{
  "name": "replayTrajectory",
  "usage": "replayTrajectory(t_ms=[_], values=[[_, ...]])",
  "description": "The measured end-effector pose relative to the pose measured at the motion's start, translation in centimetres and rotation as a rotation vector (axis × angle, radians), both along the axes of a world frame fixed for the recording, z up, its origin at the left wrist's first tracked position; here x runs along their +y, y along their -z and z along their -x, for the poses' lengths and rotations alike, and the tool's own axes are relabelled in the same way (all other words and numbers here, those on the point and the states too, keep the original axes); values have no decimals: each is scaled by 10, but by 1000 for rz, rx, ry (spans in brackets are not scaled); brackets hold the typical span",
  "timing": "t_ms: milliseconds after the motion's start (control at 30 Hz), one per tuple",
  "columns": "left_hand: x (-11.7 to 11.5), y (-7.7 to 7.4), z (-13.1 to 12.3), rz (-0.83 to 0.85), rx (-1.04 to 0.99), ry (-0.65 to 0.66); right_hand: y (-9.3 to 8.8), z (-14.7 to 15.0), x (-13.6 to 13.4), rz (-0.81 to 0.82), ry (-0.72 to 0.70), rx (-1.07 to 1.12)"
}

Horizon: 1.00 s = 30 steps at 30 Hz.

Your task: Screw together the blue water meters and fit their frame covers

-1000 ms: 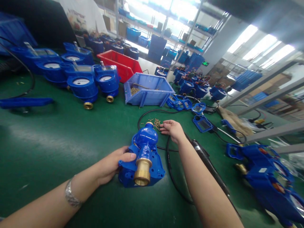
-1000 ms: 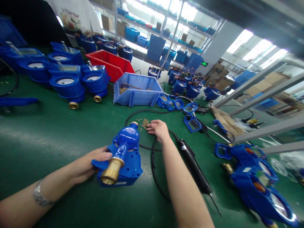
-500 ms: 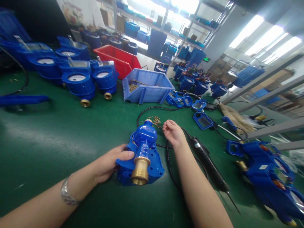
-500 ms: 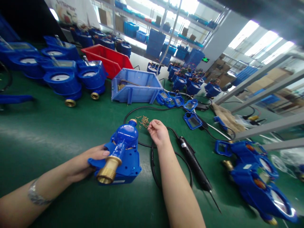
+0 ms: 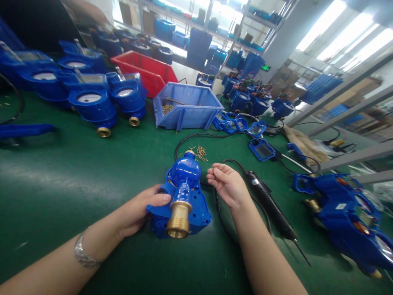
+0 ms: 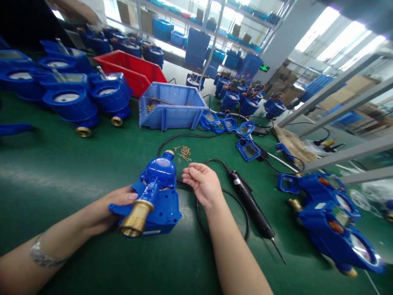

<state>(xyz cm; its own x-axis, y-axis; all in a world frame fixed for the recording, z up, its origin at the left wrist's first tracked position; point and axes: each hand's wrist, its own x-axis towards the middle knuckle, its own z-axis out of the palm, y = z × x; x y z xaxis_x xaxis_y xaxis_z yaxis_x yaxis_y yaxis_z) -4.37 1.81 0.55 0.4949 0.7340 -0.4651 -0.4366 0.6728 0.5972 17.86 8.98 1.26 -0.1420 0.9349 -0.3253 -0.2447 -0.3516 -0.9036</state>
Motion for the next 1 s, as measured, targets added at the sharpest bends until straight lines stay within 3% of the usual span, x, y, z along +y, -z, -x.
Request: replayTrajectory(t_ms=[200,400,600,667,833,1000], values=[[-1,1,0,-24,20,22,-11,7,-30,-125,-153,-390],[-2,4,1,-41,48,33,-24,16,-38,-365,-249,-824],[-2,3,1,-64,44,38,-35,22,-45,-462,-380,-1003],[-1,2,1,-59,45,36,-36,18,-45,-409,-366,-909],[-1,0,1,-60,21,42,-20,-2,-38,-80,-98,-362],[-1,1,1,-54,15,29,-5,-16,-40,89,-25,-94]])
